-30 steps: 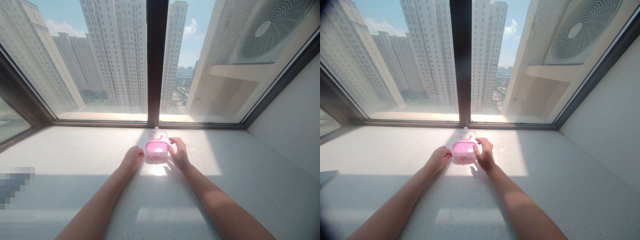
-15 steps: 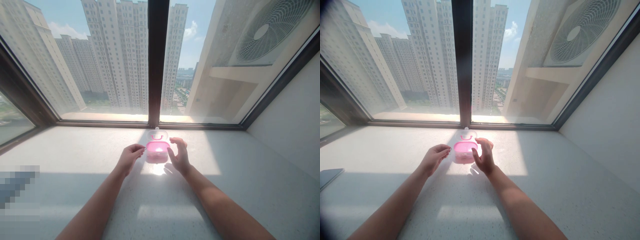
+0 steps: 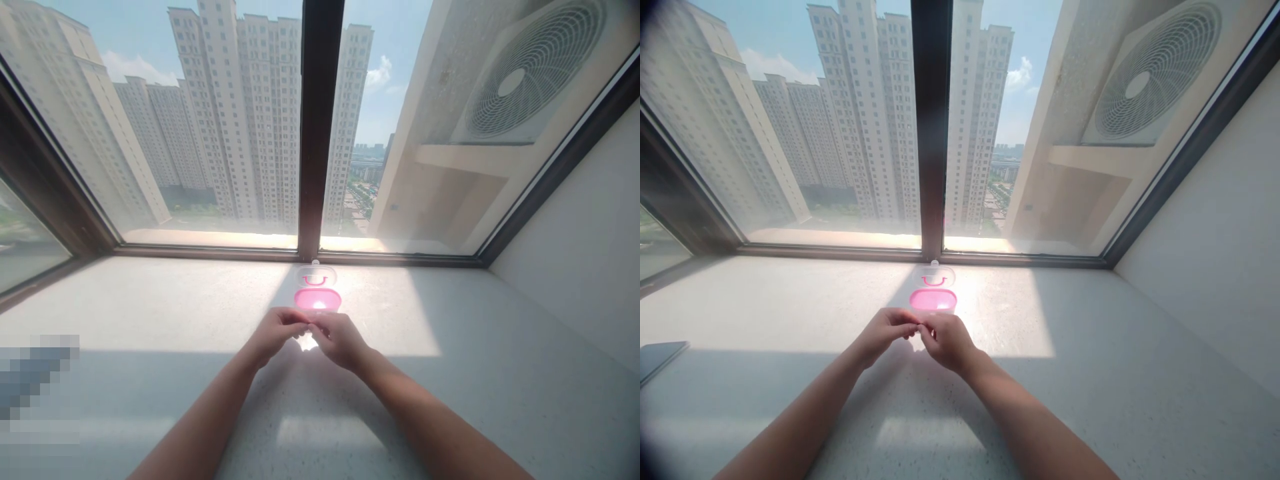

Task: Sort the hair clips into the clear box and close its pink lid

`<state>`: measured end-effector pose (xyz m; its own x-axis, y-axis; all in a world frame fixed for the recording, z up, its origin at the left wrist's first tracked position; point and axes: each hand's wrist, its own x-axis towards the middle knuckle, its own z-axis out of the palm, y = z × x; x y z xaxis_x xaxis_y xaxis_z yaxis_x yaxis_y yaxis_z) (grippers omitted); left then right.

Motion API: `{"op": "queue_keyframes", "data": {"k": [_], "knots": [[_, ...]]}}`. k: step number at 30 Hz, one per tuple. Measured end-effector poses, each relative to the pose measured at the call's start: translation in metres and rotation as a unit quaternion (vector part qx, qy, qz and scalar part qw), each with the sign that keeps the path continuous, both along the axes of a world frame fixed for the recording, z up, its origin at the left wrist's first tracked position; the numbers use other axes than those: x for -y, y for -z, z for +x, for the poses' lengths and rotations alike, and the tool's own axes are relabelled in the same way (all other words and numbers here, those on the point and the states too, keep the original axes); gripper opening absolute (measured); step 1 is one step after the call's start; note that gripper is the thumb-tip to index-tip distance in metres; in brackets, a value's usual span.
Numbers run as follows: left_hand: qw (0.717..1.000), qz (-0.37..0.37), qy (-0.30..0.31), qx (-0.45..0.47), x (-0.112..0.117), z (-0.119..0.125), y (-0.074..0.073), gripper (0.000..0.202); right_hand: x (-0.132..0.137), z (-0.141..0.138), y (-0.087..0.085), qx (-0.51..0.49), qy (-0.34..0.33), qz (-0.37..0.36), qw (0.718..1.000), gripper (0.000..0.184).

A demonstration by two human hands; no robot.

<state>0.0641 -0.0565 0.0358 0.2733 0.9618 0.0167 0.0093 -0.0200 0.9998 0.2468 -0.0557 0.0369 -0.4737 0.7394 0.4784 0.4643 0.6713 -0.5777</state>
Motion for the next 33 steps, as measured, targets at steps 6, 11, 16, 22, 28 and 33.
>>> {"op": "queue_keyframes", "data": {"k": [6, 11, 16, 22, 28, 33], "knots": [[0.995, -0.057, 0.048, -0.065, -0.002, -0.002, 0.016, 0.015, 0.004, 0.001, 0.022, -0.036, -0.028, -0.168, 0.985, 0.031], [0.993, -0.067, 0.08, -0.063, -0.001, -0.002, 0.025, 0.014, 0.011, 0.005, 0.026, -0.115, -0.026, -0.31, 0.943, 0.033], [0.987, -0.086, 0.126, -0.057, -0.002, -0.004, 0.027, 0.016, 0.004, 0.015, 0.024, -0.151, -0.061, -0.402, 0.901, 0.036], [0.971, -0.14, 0.192, 0.006, -0.009, -0.01, 0.022, 0.019, 0.004, 0.018, 0.034, -0.161, -0.072, -0.424, 0.888, 0.03], [0.96, -0.174, 0.219, 0.034, -0.011, -0.012, 0.022, 0.022, 0.003, 0.017, 0.034, -0.164, -0.08, -0.437, 0.881, 0.029], [0.958, -0.175, 0.222, 0.054, -0.012, -0.011, 0.021, 0.021, 0.001, 0.016, 0.032, -0.172, -0.085, -0.444, 0.875, 0.03]]}}
